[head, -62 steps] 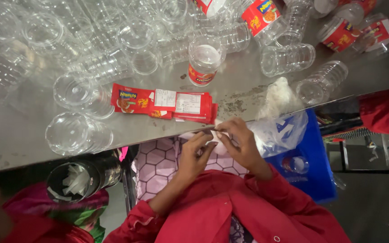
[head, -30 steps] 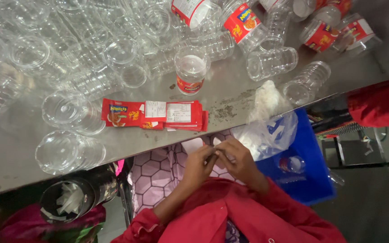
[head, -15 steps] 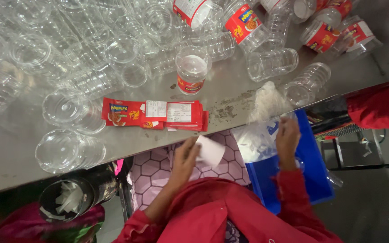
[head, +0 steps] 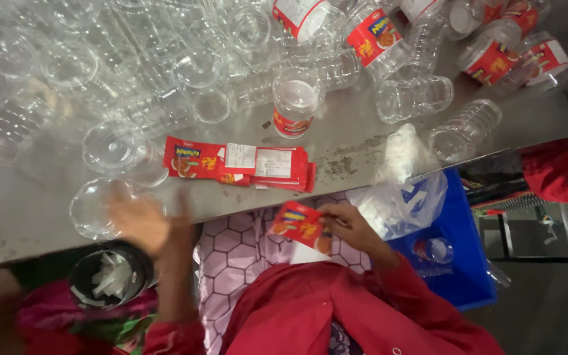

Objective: The person labels plastic containers by hand. The person removes a white backing from a red and yellow label, applies the label to the side of a clear plastic jar, and sets the labeled jar aside.

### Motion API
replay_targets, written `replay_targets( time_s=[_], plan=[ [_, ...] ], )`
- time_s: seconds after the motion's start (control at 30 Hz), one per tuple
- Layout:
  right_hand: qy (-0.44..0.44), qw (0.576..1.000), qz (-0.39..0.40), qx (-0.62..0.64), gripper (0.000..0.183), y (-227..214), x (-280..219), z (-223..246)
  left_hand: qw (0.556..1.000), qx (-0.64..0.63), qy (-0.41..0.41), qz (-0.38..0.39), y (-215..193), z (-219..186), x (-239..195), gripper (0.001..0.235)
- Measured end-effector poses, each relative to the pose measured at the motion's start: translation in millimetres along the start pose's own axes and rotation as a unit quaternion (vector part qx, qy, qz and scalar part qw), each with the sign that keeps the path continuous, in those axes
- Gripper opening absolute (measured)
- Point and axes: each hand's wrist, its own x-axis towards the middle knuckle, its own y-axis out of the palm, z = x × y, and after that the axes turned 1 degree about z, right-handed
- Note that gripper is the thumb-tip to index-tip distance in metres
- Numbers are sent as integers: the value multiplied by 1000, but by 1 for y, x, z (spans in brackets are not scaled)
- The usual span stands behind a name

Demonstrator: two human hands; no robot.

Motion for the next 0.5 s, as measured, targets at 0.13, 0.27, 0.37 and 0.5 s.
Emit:
replay_targets(
  time_s=[0.13, 0.27, 0.37, 0.5],
  plan=[
    [-1, 999, -32, 12, 17, -21, -11, -19, 985, 101, 22, -136, -24, 83, 14, 83],
    [28, 995, -78, 49, 17, -24, -10, -36, 929, -320, -1, -188, -7, 102, 9, 82],
    [26, 995, -81, 59, 16, -26, -11, -37, 920, -355, -11, -167, -15, 75, 1, 93],
    [93, 981, -149, 76, 22, -32, -7, -22, 961, -31, 271, 50, -31, -18, -15, 61]
  ],
)
